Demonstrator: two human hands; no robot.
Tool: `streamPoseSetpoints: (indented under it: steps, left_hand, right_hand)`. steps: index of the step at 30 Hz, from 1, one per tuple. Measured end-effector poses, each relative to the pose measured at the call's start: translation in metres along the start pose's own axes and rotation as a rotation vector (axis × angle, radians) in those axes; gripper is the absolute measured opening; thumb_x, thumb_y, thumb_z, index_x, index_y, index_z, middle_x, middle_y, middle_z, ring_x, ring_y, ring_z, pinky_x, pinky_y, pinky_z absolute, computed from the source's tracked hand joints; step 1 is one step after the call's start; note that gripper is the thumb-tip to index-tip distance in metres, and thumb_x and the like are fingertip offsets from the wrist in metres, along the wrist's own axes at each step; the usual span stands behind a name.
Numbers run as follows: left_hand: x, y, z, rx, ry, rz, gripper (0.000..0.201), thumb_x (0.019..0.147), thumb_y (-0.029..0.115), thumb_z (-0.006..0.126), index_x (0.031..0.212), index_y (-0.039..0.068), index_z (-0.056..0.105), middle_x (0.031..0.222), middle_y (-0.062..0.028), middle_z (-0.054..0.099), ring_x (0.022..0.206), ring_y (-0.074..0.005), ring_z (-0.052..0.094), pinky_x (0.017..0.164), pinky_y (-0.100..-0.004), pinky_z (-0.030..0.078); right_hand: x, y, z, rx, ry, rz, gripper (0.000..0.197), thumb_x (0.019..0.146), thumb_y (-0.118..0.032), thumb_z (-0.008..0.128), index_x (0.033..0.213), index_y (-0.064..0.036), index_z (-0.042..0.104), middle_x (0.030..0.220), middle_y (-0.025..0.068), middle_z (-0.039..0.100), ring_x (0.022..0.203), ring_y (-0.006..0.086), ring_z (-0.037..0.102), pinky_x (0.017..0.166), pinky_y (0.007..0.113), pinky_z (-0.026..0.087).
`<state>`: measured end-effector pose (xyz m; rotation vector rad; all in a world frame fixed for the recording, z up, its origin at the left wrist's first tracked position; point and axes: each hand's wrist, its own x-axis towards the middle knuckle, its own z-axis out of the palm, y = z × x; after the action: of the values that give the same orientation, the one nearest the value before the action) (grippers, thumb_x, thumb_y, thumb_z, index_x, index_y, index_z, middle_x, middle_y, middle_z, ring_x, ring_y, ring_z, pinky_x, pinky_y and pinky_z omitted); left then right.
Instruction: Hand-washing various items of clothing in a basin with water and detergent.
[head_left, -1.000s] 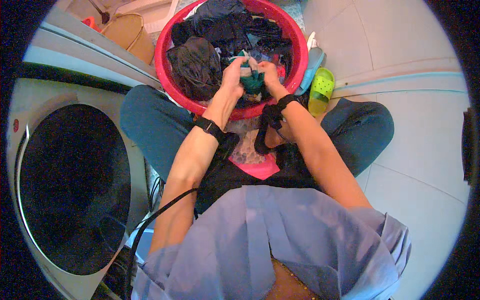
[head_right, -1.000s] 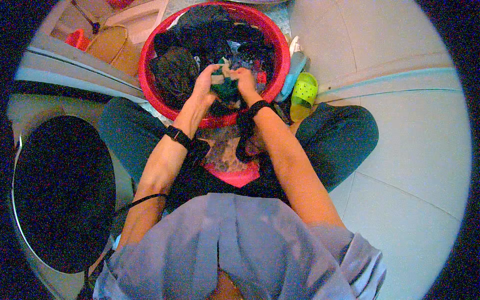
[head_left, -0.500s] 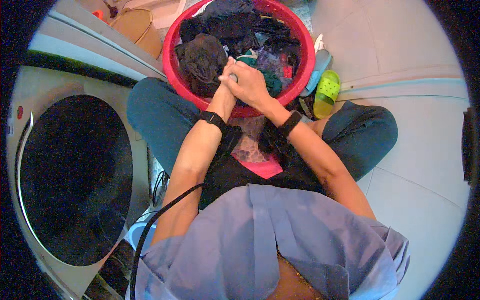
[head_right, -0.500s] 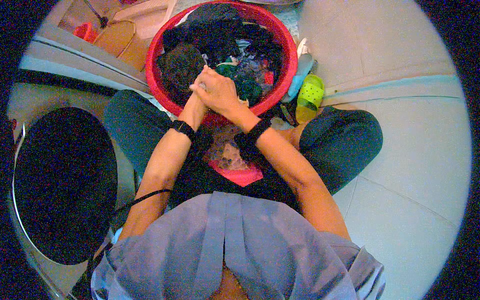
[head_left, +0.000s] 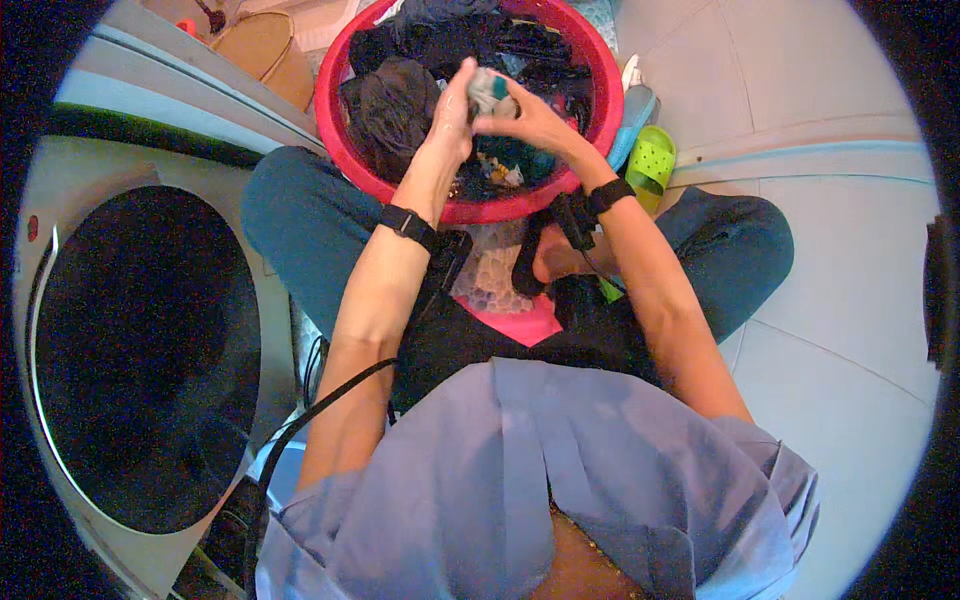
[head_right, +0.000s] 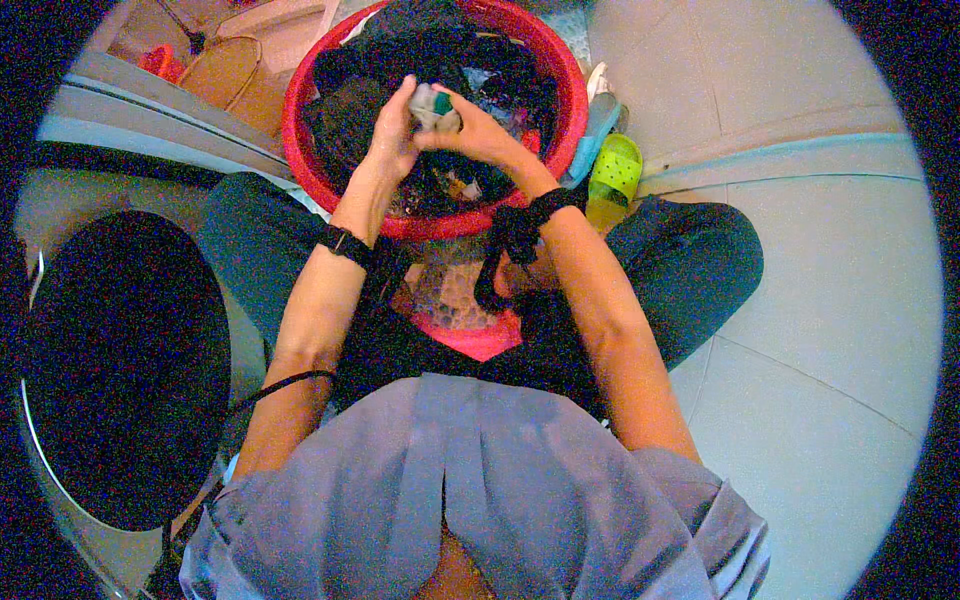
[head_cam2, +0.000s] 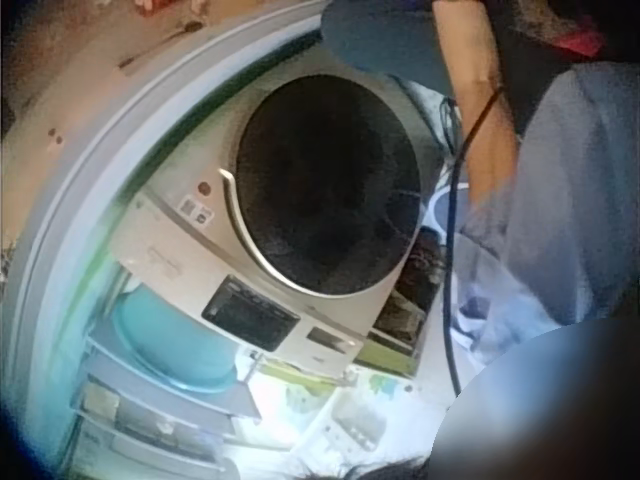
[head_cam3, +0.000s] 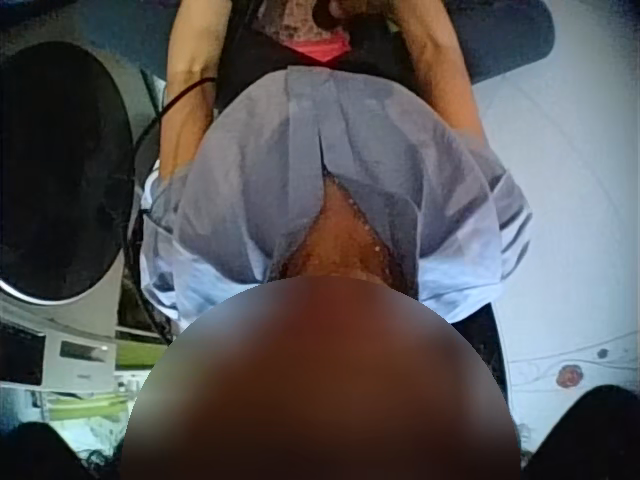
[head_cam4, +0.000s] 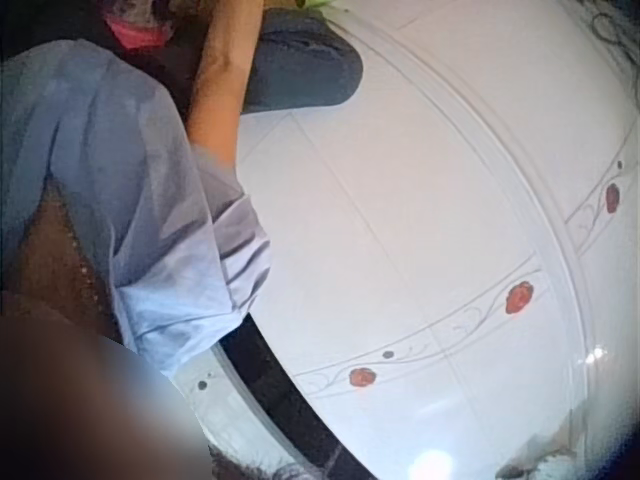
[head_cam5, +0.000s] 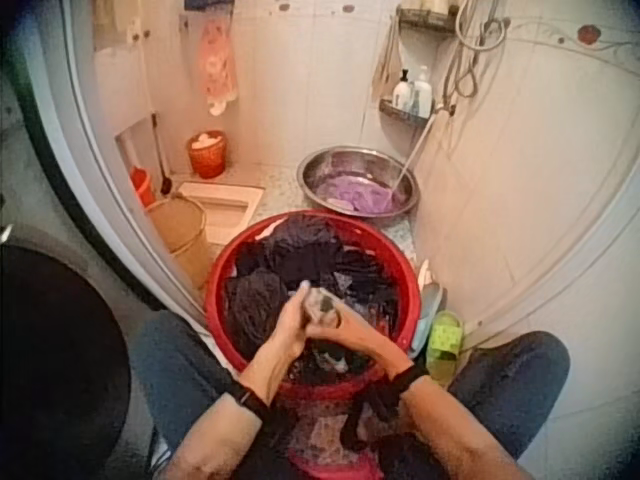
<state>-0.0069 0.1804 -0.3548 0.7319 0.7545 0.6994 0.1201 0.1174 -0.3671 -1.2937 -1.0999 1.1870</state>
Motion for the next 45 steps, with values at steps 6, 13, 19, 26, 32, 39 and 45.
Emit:
streamPoseSetpoints:
  steps: [6, 13, 19, 26, 32, 39, 45]
  left_hand:
    - [-0.004, 0.016, 0.008, 0.273, 0.222, 0.052, 0.043, 0.08, 0.042, 0.052, 0.11, 0.011, 0.053, 0.094, -0.0044, 0.058, 0.079, -0.0148, 0.054, 0.07, -0.0275, 0.044]
    - [0.013, -0.046, -0.007, 0.106, 0.307, -0.179, 0.029, 0.081, 0.03, 0.052, 0.103, 0.011, 0.054, 0.093, -0.0039, 0.056, 0.075, -0.0165, 0.052, 0.064, -0.0292, 0.046]
    - [-0.005, -0.047, -0.04, 0.045, 0.464, -0.187, 0.03, 0.084, 0.027, 0.047, 0.108, 0.009, 0.05, 0.097, -0.0051, 0.056, 0.076, -0.0182, 0.053, 0.068, -0.031, 0.045]
    - [0.002, -0.046, -0.023, 0.069, 0.401, -0.193, 0.029, 0.083, 0.026, 0.05, 0.107, 0.009, 0.051, 0.094, -0.0044, 0.056, 0.075, -0.0159, 0.053, 0.067, -0.0288, 0.045]
    - [-0.006, -0.055, -0.029, 0.074, 0.444, -0.262, 0.035, 0.082, 0.028, 0.05, 0.113, 0.011, 0.048, 0.106, -0.0081, 0.05, 0.085, -0.0198, 0.05, 0.071, -0.0384, 0.045]
    - [-0.02, -0.062, -0.023, -0.253, 0.464, -0.684, 0.052, 0.082, 0.043, 0.043, 0.122, 0.01, 0.036, 0.119, -0.0189, 0.037, 0.102, -0.039, 0.041, 0.077, -0.0622, 0.038]
    - [-0.014, -0.051, 0.005, -0.479, -0.117, -0.441, 0.049, 0.084, 0.053, 0.031, 0.115, 0.019, 0.044, 0.108, -0.007, 0.054, 0.098, -0.0253, 0.051, 0.082, -0.0504, 0.041]
  right_hand:
    - [0.003, 0.007, -0.059, -1.142, 0.161, -0.064, 0.032, 0.071, -0.033, 0.057, 0.1, -0.0202, 0.061, 0.098, 0.01, 0.06, 0.091, 0.0272, 0.057, 0.073, 0.039, 0.048]
    - [-0.024, 0.111, -0.029, -1.5, -0.523, 0.003, 0.06, 0.076, -0.056, 0.046, 0.129, -0.0316, 0.033, 0.134, 0.021, 0.026, 0.121, 0.0479, 0.021, 0.09, 0.059, 0.031]
    - [-0.013, 0.121, 0.022, -1.395, -0.441, 0.355, 0.066, 0.074, -0.058, 0.047, 0.131, -0.0297, 0.028, 0.141, 0.0097, 0.014, 0.125, 0.0435, 0.012, 0.089, 0.068, 0.024]
    - [0.011, 0.19, -0.006, -1.67, -0.696, 0.373, 0.062, 0.075, -0.034, 0.056, 0.131, -0.0237, 0.03, 0.139, 0.01, 0.02, 0.128, 0.0339, 0.014, 0.096, 0.057, 0.027]
    - [0.016, 0.139, -0.029, -1.165, -0.434, 0.131, 0.023, 0.066, -0.015, 0.057, 0.086, -0.0065, 0.064, 0.083, 0.0195, 0.061, 0.075, 0.0307, 0.061, 0.069, 0.038, 0.047]
    - [0.008, -0.041, -0.012, 0.435, -0.058, 0.417, 0.016, 0.078, -0.018, 0.057, 0.08, -0.0025, 0.062, 0.078, 0.0065, 0.062, 0.069, 0.0149, 0.059, 0.059, 0.028, 0.049]
    - [-0.016, -0.098, 0.024, 0.607, -0.091, 0.387, 0.031, 0.083, -0.031, 0.054, 0.087, -0.0015, 0.061, 0.081, 0.0059, 0.063, 0.069, 0.0137, 0.059, 0.063, 0.027, 0.047]
